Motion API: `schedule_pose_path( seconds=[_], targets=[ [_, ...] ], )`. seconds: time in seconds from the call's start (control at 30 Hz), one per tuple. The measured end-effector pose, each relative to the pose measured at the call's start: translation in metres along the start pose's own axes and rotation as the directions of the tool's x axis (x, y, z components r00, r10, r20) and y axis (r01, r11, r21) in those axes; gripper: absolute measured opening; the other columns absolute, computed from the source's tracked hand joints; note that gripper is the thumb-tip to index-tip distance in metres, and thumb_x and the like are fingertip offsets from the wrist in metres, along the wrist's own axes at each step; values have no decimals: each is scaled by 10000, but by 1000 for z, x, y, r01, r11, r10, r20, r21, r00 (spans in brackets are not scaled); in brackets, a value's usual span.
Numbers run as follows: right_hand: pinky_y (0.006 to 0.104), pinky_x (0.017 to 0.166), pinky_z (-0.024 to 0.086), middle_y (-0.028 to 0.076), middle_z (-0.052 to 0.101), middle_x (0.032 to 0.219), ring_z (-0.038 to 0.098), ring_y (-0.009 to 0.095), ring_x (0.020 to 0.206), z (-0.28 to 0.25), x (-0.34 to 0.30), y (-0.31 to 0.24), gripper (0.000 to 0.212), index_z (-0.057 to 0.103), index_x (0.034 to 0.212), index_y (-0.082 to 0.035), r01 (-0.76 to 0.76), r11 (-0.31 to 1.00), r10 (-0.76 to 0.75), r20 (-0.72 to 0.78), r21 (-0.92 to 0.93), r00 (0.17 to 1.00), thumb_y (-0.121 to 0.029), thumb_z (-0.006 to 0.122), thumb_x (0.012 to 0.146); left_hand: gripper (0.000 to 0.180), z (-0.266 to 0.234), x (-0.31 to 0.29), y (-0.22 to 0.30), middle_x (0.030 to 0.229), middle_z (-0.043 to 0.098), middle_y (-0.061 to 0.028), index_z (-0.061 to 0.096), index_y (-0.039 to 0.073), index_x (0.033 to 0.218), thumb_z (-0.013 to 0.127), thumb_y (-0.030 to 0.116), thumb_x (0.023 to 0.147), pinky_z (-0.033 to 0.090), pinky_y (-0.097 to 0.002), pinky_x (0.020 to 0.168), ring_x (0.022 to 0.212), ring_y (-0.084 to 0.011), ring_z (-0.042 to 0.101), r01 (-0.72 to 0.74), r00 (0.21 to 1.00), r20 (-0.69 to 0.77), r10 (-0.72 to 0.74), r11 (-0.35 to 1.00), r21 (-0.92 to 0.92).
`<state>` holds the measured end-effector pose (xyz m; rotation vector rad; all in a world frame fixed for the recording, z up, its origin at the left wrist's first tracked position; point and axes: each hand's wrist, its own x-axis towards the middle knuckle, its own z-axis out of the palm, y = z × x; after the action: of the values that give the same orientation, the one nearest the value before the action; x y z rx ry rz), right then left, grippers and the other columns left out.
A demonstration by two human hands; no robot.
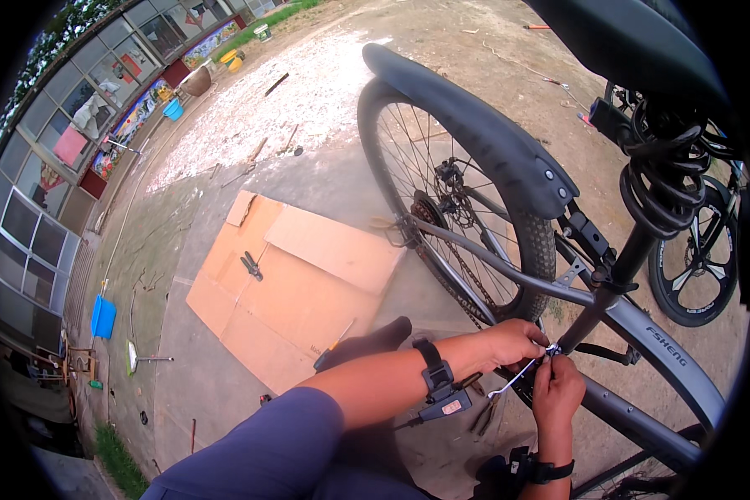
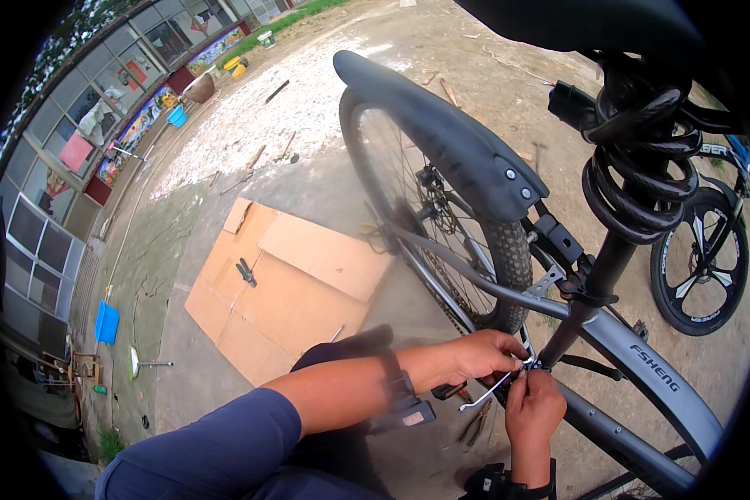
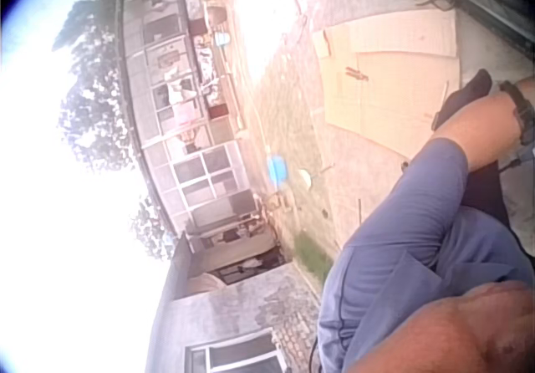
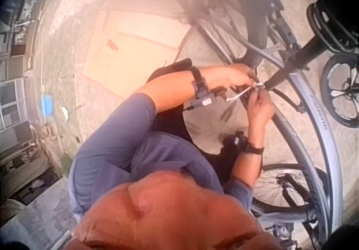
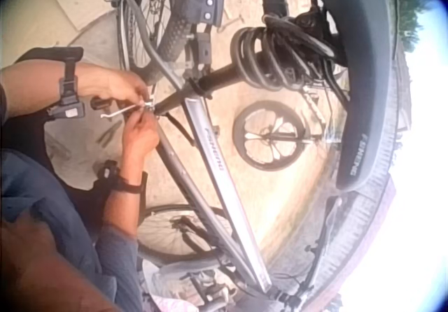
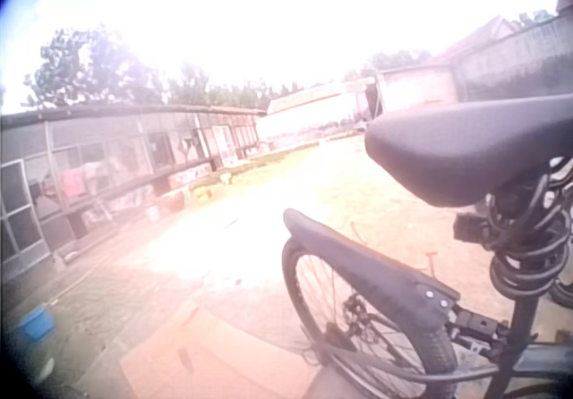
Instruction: The person adjusts and tightens the front derailleur on a bicycle by hand and with a wrench and pliers while sitting outdoors.
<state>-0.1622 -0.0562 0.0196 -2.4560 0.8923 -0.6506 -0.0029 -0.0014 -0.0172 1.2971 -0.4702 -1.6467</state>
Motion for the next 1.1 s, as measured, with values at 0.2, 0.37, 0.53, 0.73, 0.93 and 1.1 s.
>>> schedule_pose_path(
  seconds=[0.2,0.37,0.53,0.73,0.93,1.1],
  targets=[
    [488,572,435,187,571,698,579,414,659,0,0,0,212,544,708,-26,-10,1000,10,1,5,1000,-117,614,886,292,1,-2,3,957,671,-23,625,32,1237,608,106,955,493,-249,596,750,-104,622,5,1000,-1,-5,1000,9],
    [486,572,436,189,568,698,578,415,659,0,0,-1,212,542,708,-24,-7,1000,7,-1,9,1000,-118,615,883,300,2,-5,4,957,670,-24,624,31,1243,612,109,953,490,-251,591,753,-104,619,3,1000,-11,-3,1000,-5],
    [483,569,434,189,564,696,576,415,657,0,0,1,207,539,707,-24,-7,1000,7,8,22,1000,-112,614,878,301,2,-6,5,958,670,-24,625,30,1242,615,113,953,489,-251,592,765,-104,619,-3,1000,-18,4,999,34],
    [478,568,435,190,560,694,574,414,654,0,0,0,201,536,708,-21,9,1000,-9,-7,25,1000,-107,615,871,298,1,-5,4,954,671,-22,626,29,1240,614,111,954,489,-251,594,763,-104,620,-4,1000,-11,5,1000,17],
    [476,564,433,188,558,692,572,415,652,-1,0,-1,203,535,709,-22,-6,999,6,11,33,1000,-108,616,874,303,-1,-4,3,954,671,-28,619,28,1246,613,113,956,493,-253,596,754,-106,622,-9,1000,0,9,1000,13],
    [478,565,432,189,559,693,571,416,653,0,0,0,207,531,709,-22,2,1000,-2,2,27,1000,-105,614,880,317,-1,-3,2,965,668,-35,610,27,1262,610,117,958,503,-257,600,765,-114,627,-3,1000,-1,3,1000,12]
  ],
)
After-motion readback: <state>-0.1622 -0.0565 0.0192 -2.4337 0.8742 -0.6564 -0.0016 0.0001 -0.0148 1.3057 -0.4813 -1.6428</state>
